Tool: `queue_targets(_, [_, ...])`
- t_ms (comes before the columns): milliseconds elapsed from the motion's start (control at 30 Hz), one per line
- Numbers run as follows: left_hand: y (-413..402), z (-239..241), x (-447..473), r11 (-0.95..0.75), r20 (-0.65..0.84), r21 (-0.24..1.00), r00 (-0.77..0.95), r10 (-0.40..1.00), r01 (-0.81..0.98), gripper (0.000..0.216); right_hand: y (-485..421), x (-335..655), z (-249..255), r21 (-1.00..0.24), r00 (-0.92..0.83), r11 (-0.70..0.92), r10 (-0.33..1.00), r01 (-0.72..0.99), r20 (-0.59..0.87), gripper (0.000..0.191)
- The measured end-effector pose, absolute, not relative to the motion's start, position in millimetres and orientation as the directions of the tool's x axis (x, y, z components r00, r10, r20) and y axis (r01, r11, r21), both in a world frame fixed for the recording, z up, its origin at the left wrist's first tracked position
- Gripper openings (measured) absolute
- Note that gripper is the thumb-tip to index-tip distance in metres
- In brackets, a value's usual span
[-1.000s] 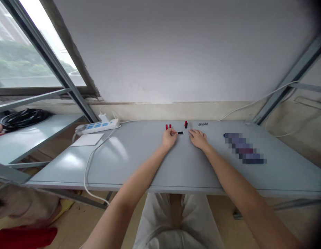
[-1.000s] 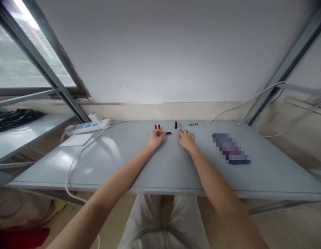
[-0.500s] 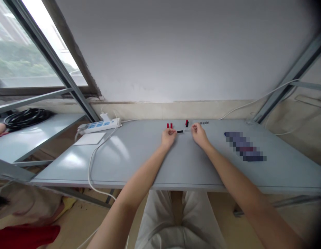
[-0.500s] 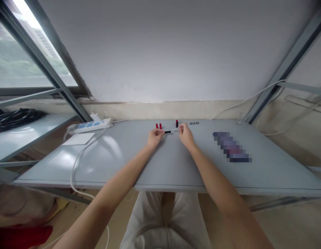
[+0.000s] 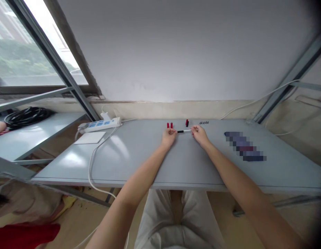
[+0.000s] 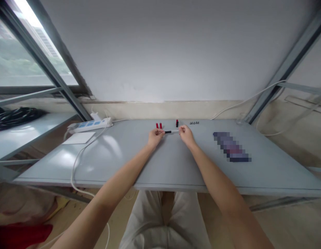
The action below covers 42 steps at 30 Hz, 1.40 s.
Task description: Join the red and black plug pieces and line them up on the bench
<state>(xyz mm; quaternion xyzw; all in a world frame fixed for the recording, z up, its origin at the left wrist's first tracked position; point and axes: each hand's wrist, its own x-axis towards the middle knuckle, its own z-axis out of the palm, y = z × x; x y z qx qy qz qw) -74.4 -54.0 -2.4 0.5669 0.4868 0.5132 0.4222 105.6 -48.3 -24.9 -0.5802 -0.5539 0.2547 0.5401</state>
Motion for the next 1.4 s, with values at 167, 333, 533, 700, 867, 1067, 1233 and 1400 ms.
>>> queue_targets(167, [-54,-2,-76,-0.175,0.176,0.977,-0.002,0.984,0.119,0.004,-50,106,-21,-0.923,0.267,0.163,0.927,0.347,0.264,0.022])
queue_targets(333, [-53,-2,-76,-0.158,0.16,0.981,-0.014,0.987,0.112,0.003,-50,107,-17,-0.937,0.276,0.137,0.933,0.322,0.231,0.018])
queue_targets(533, [-54,1,-76,-0.111,0.112,0.992,-0.009,0.994,0.06,0.004,-58,102,-9,-0.967,0.241,0.079,0.961,0.241,0.138,0.014])
queue_targets(700, [-58,6,-79,-0.003,0.004,0.999,0.031,1.0,-0.034,0.004,-63,100,-4,-0.978,0.224,0.067,0.968,0.199,0.112,0.015])
queue_targets(867, [-56,5,-80,-0.001,0.005,0.997,0.044,0.999,-0.076,0.007,-62,100,-6,-0.97,0.194,0.106,0.969,0.221,0.15,0.02])
queue_targets(1067, [-55,5,-78,-0.003,0.004,0.999,0.023,1.0,-0.036,0.006,-63,98,-6,-0.965,0.14,0.139,0.975,0.221,0.172,0.028])
queue_targets(1233, [-63,11,-77,0.007,0.003,0.997,0.142,0.99,-0.071,0.007,-66,92,-7,-0.971,0.06,0.166,0.982,0.175,0.179,0.034])
queue_targets(1400, [-66,14,-76,0.015,-0.01,0.999,0.135,0.991,-0.039,0.008,-68,88,-8,-0.956,0.008,0.191,0.98,0.223,0.198,0.033])
